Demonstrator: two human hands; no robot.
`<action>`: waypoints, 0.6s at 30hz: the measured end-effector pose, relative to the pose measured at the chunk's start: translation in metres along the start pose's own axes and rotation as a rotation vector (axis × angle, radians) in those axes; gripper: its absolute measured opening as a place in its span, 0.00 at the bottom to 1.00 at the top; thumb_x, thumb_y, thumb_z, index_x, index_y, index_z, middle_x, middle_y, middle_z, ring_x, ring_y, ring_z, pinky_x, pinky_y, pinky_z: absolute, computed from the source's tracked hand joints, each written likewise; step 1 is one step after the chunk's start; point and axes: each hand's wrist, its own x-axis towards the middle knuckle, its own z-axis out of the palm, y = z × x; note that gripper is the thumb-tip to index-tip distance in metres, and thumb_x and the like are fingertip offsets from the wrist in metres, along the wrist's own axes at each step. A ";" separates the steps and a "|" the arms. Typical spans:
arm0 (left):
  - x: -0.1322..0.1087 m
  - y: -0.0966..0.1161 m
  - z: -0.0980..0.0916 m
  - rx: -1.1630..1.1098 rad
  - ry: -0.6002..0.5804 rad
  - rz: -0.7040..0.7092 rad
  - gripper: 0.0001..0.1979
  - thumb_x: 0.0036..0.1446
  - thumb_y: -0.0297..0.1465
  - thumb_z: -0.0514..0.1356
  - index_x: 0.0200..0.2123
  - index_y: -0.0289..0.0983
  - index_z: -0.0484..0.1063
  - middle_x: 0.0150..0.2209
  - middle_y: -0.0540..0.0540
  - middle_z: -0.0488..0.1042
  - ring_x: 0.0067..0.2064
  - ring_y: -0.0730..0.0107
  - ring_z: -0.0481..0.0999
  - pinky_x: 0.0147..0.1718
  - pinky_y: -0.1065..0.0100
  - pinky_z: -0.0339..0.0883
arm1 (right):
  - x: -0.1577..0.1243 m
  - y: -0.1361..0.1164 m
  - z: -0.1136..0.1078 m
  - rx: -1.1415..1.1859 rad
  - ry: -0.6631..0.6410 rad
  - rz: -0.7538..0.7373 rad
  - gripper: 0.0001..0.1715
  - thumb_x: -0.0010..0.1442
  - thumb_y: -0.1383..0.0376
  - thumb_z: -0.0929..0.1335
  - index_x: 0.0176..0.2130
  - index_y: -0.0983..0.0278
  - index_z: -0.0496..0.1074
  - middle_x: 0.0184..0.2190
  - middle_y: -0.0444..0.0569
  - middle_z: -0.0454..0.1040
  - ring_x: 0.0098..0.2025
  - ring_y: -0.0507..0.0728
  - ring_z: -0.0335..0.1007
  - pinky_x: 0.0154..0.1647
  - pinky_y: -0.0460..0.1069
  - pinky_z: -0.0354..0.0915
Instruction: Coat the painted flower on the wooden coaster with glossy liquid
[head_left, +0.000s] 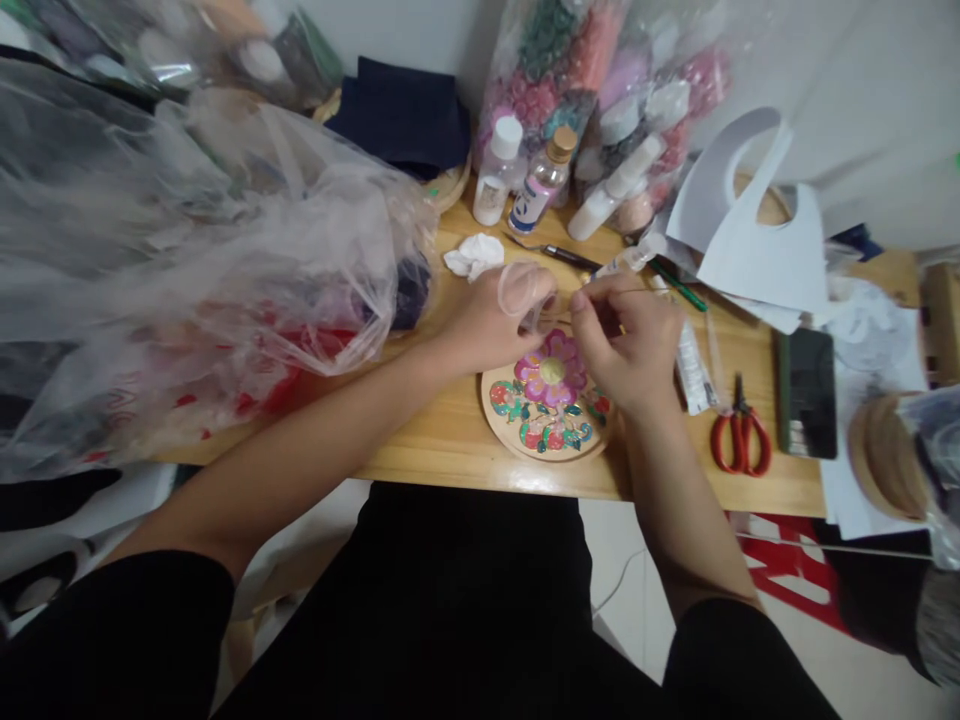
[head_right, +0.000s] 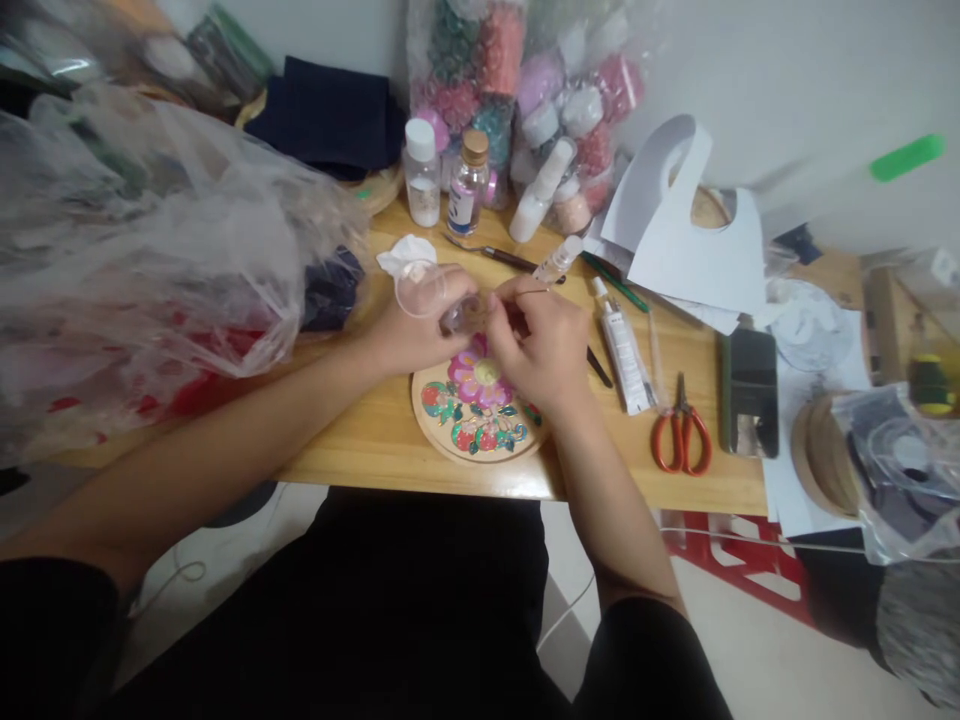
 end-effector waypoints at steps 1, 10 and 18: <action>0.000 0.000 0.000 0.009 -0.007 0.002 0.04 0.52 0.26 0.58 0.34 0.36 0.68 0.35 0.45 0.72 0.40 0.63 0.72 0.42 0.63 0.65 | -0.001 0.002 0.001 -0.015 0.001 -0.013 0.10 0.61 0.66 0.66 0.27 0.61 0.68 0.23 0.45 0.70 0.24 0.51 0.63 0.27 0.49 0.59; -0.002 0.003 -0.003 -0.012 -0.012 -0.014 0.04 0.51 0.25 0.59 0.33 0.37 0.68 0.34 0.46 0.72 0.41 0.64 0.73 0.42 0.63 0.65 | -0.006 0.004 -0.005 -0.024 -0.051 -0.009 0.09 0.59 0.66 0.66 0.26 0.62 0.69 0.21 0.44 0.70 0.22 0.50 0.62 0.25 0.49 0.57; -0.001 0.002 -0.005 -0.041 0.006 0.000 0.04 0.51 0.25 0.59 0.32 0.36 0.68 0.34 0.46 0.72 0.40 0.65 0.73 0.41 0.63 0.65 | -0.010 0.009 -0.001 0.357 -0.095 0.262 0.11 0.60 0.59 0.69 0.29 0.62 0.71 0.18 0.41 0.66 0.20 0.48 0.58 0.20 0.46 0.54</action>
